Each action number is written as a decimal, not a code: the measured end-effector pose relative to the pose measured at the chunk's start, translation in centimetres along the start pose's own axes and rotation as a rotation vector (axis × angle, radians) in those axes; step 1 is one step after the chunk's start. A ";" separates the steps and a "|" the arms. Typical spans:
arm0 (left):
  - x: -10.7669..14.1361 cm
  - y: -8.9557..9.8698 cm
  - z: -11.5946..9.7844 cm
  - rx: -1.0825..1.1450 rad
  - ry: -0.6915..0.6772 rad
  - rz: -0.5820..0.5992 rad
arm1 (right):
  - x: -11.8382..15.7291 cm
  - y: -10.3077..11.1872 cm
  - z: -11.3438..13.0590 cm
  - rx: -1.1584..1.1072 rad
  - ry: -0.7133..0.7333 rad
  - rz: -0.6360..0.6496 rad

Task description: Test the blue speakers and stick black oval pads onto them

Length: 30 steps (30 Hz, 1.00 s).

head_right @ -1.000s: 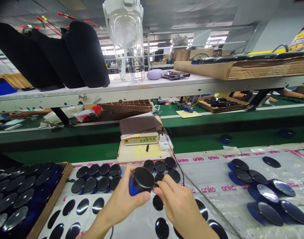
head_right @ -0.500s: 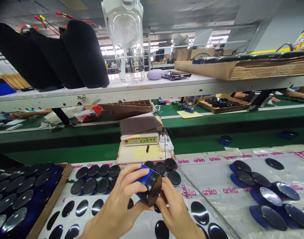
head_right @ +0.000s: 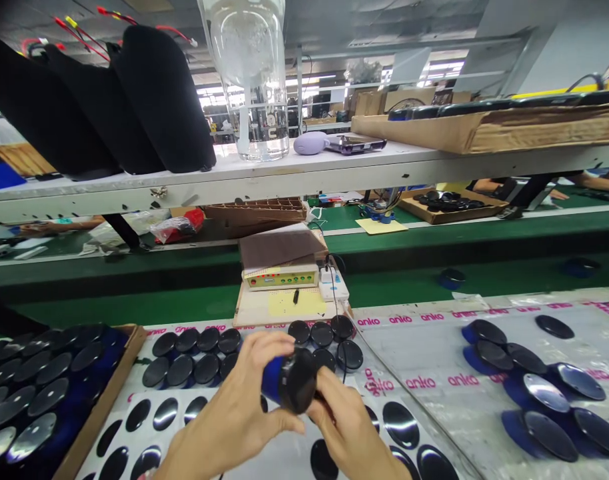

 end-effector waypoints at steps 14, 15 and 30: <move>7.2 -13.2 14.5 0.241 0.604 -0.112 | 1.8 -0.1 -9.7 0.714 -0.246 -0.084; 7.3 -13.8 14.7 0.275 0.583 -0.090 | 1.3 -1.3 -10.0 0.718 -0.230 -0.068; 2.0 -15.4 21.2 0.308 0.597 -0.154 | -0.8 -4.1 -11.9 0.528 -0.331 -0.135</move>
Point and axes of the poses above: each hand's wrist, its own x-axis away from the middle knuckle, its own y-axis out of the back of the hand, z = x × y, the point moved 6 cm from there along -x, towards the middle knuckle, and after that the axes turned 10 degrees about -y, right-handed, at the moved point
